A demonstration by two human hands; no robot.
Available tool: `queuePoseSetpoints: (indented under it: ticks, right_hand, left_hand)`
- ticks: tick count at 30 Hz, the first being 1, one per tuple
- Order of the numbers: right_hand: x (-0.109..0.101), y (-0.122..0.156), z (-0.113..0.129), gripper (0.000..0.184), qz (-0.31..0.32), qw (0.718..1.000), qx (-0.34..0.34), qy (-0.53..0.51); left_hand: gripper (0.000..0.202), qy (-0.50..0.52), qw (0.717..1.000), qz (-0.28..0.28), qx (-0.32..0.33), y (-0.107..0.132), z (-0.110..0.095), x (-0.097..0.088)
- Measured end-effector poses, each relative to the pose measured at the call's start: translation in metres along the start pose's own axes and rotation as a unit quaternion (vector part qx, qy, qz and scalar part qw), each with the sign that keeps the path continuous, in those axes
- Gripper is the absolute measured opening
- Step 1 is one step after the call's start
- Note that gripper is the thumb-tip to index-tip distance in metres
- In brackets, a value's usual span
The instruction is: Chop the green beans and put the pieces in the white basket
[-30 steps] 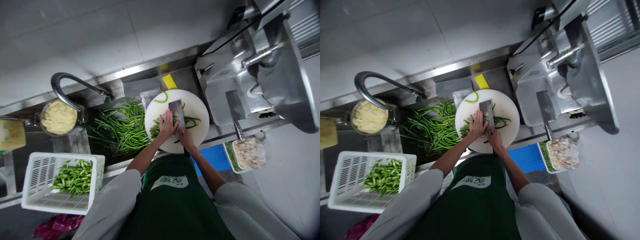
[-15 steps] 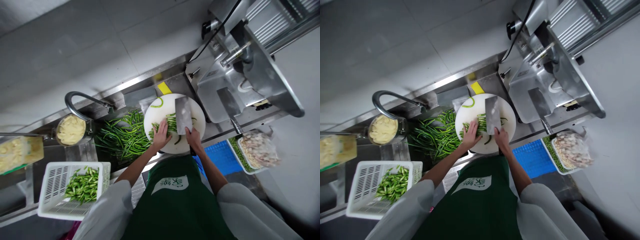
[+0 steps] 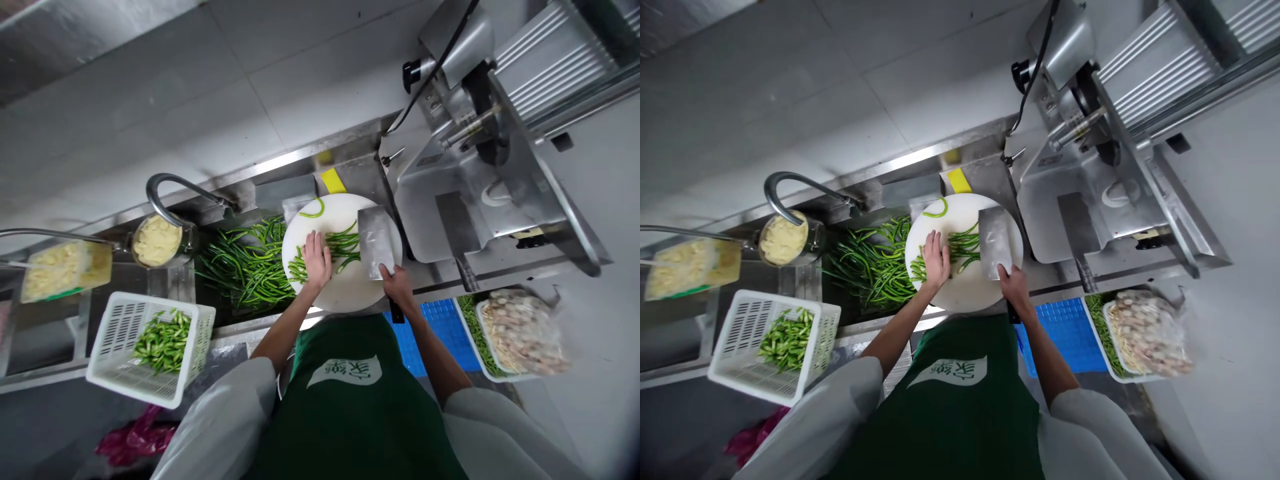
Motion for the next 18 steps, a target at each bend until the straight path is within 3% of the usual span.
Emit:
queuePoseSetpoints:
  ticks: [4, 7, 18]
  right_hand:
    - [0.018, -0.024, 0.019, 0.050, 0.074, 0.995, -0.017, 0.061]
    - [0.018, -0.030, 0.023, 0.047, 0.064, 0.990, -0.026, 0.122]
    - [0.021, -0.018, 0.017, 0.050, 0.098, 0.985, 0.054, 0.132]
  left_hand:
    - [0.072, -0.087, 0.993, 0.080, 0.024, -0.011, -0.016, 0.028]
    - [0.079, -0.125, 0.985, 0.113, 0.033, -0.017, -0.022, 0.046]
    - [0.083, -0.121, 0.979, 0.146, 0.080, -0.036, -0.010, 0.045]
Point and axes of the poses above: each hand's wrist, its own y-axis away from the middle knuckle, its own x-axis out of the palm, z = x × y, the point moved 4 cm from there along -y, towards the middle knuckle, and after that the axes turned 6 degrees about z, right-handed, at the moved point
